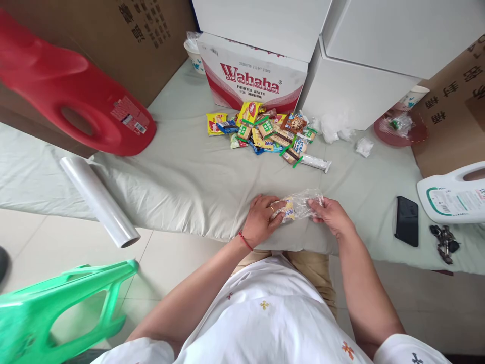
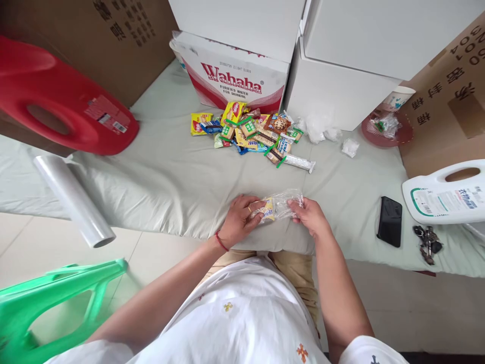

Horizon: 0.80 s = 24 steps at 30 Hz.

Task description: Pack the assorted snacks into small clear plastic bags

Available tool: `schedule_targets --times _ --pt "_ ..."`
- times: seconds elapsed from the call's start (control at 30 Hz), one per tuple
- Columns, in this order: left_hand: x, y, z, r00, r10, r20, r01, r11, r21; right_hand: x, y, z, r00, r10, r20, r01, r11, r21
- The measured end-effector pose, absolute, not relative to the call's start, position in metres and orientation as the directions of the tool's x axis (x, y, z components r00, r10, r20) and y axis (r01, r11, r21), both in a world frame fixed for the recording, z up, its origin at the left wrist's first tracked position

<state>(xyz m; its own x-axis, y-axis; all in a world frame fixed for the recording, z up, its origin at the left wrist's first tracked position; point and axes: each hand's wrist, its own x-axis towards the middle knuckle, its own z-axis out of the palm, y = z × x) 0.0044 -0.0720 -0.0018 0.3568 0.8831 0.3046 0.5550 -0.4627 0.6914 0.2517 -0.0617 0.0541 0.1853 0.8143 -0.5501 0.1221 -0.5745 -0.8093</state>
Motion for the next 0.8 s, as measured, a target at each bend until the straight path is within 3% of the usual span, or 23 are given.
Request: schedule_targets --times 0.2,0.47,0.63,0.8 --pt "0.005 -0.073 -0.004 0.350 0.886 0.306 0.541 -0.457 0.706 0.258 -0.056 0.061 0.284 0.881 -0.378 0.079 -0.414 -0.907" --pt "0.013 -0.074 -0.003 0.304 0.911 0.280 0.571 -0.409 0.712 0.209 -0.062 0.071 0.208 0.945 -0.253 0.039 -0.266 -0.963" --pt "0.020 -0.080 -0.009 0.219 0.941 0.258 0.564 -0.338 0.753 0.153 -0.081 0.058 0.053 0.993 -0.101 0.283 -0.112 -0.952" --pt "0.020 -0.083 -0.010 0.166 0.974 0.158 0.390 -0.211 0.896 0.144 -0.090 0.048 0.007 0.993 0.121 0.518 0.100 -0.849"
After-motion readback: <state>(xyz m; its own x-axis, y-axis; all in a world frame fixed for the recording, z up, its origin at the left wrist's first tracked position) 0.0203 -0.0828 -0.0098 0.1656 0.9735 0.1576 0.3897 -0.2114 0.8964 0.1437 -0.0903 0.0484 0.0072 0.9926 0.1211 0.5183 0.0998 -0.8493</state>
